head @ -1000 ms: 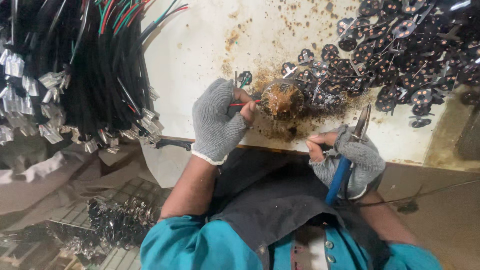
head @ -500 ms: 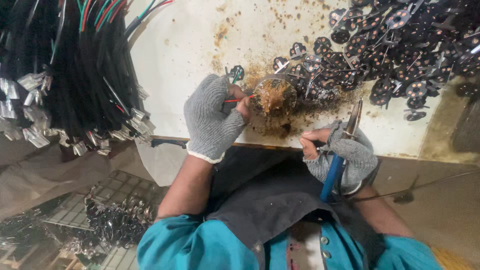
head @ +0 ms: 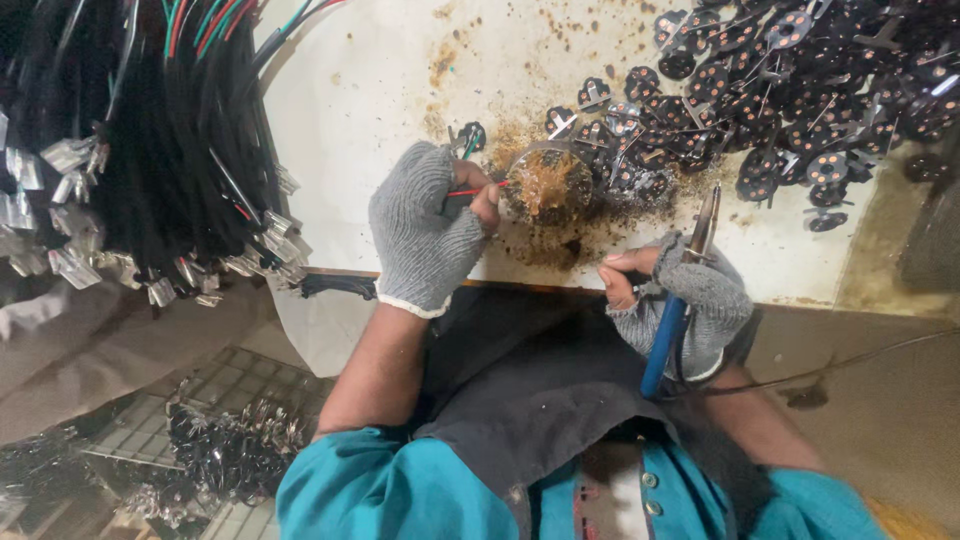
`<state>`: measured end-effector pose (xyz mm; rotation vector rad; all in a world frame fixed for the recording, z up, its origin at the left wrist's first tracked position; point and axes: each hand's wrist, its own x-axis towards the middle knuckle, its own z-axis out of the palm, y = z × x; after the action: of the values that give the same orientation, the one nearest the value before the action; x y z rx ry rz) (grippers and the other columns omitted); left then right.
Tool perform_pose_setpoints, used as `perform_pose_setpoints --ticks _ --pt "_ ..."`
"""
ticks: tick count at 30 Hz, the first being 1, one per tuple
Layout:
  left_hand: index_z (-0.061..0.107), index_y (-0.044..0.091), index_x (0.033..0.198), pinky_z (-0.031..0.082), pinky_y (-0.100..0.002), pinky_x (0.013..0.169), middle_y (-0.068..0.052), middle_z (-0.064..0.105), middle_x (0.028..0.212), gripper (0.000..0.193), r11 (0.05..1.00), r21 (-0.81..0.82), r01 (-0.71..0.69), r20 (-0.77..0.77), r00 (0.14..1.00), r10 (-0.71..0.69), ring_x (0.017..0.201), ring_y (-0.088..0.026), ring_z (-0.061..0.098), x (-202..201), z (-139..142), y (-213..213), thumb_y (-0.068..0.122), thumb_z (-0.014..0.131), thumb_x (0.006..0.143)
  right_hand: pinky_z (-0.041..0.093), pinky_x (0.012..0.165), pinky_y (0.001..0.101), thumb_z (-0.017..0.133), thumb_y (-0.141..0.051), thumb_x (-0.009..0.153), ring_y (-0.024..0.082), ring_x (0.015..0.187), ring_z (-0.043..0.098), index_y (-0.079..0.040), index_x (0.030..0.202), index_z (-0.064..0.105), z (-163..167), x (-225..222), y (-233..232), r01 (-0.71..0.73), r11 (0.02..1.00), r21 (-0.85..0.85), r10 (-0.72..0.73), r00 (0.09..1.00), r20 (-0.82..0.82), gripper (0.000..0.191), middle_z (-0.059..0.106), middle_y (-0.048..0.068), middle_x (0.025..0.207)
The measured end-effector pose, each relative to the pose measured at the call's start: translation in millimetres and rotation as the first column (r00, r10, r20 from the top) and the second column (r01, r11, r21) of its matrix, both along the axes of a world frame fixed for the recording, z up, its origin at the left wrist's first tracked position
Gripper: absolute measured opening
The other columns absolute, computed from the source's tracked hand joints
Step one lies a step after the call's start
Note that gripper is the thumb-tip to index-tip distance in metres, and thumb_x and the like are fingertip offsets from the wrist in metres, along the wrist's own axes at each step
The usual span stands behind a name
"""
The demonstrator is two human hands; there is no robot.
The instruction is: The person solders wires onto small black electrical plug components at a workbench. They pick up a plug and a wire, hold the wire against the plug's terminal, and touch it with a soldering iron, repeating the process for successive plugs and setting finished ones aside.
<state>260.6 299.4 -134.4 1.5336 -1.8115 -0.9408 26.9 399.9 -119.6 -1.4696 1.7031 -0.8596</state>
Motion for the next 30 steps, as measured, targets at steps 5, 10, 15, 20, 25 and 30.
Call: perform_pose_setpoints --ticks 5,10,15,20,25,30 --pt "0.067 0.01 0.086 0.05 -0.037 0.07 -0.007 0.062 0.081 0.013 0.998 -0.063 0.005 -0.007 1.0 -0.006 0.075 -0.025 0.062 -3 3 1 0.01 0.079 0.084 0.056 0.079 0.0322 0.082 -0.004 0.089 0.021 0.082 0.072 -0.005 0.094 0.075 0 4 0 -0.017 0.996 -0.089 0.011 0.997 -0.072 0.009 0.074 0.009 0.088" --pt "0.064 0.011 0.08 0.045 -0.039 0.065 -0.007 0.057 0.075 0.016 0.976 -0.145 0.161 -0.088 0.981 -0.174 0.07 -0.028 0.058 9 23 13 0.012 0.079 0.084 0.057 0.078 0.0306 0.084 -0.009 0.091 0.022 0.087 0.073 -0.009 0.096 0.073 -6 4 3 -0.037 0.974 -0.225 0.029 0.999 -0.038 0.012 0.075 0.008 0.092" --pt "0.066 0.013 0.08 0.047 -0.037 0.063 -0.007 0.056 0.075 0.017 0.852 0.109 0.512 -0.299 0.834 -0.464 0.071 -0.028 0.061 16 24 43 0.024 0.078 0.081 0.056 0.077 0.0352 0.091 -0.017 0.078 0.026 0.085 0.073 -0.008 0.109 0.075 -16 -9 14 -0.247 0.955 -0.165 0.229 0.966 -0.121 0.036 0.077 0.01 0.1" --pt "0.067 0.008 0.083 0.054 -0.036 0.063 -0.008 0.062 0.079 0.019 0.675 0.462 0.575 -0.622 0.753 -0.215 0.069 -0.026 0.065 -12 12 62 0.025 0.076 0.086 0.054 0.073 0.0351 0.093 -0.019 0.075 0.026 0.08 0.07 -0.012 0.114 0.074 -26 -14 26 -0.268 0.96 -0.086 0.264 0.963 -0.056 0.044 0.072 0.008 0.091" --pt "0.065 0.008 0.088 0.054 -0.038 0.078 -0.011 0.062 0.091 0.017 0.747 0.218 0.628 -0.506 0.727 -0.464 0.086 -0.03 0.066 -16 21 59 0.019 0.076 0.083 0.057 0.081 0.0306 0.083 -0.014 0.087 0.021 0.088 0.071 -0.016 0.109 0.074 -12 -15 22 -0.17 0.981 -0.091 0.177 0.981 0.084 0.025 0.074 0.005 0.096" --pt "0.066 0.01 0.087 0.056 -0.042 0.079 -0.01 0.067 0.096 0.02 0.708 0.209 0.675 -0.372 0.724 -0.581 0.09 -0.033 0.069 -6 21 48 0.021 0.081 0.079 0.052 0.082 0.0396 0.08 -0.01 0.078 0.026 0.085 0.068 -0.015 0.101 0.083 1 -6 2 -0.308 0.944 -0.119 0.283 0.941 -0.187 0.024 0.073 0.007 0.09"
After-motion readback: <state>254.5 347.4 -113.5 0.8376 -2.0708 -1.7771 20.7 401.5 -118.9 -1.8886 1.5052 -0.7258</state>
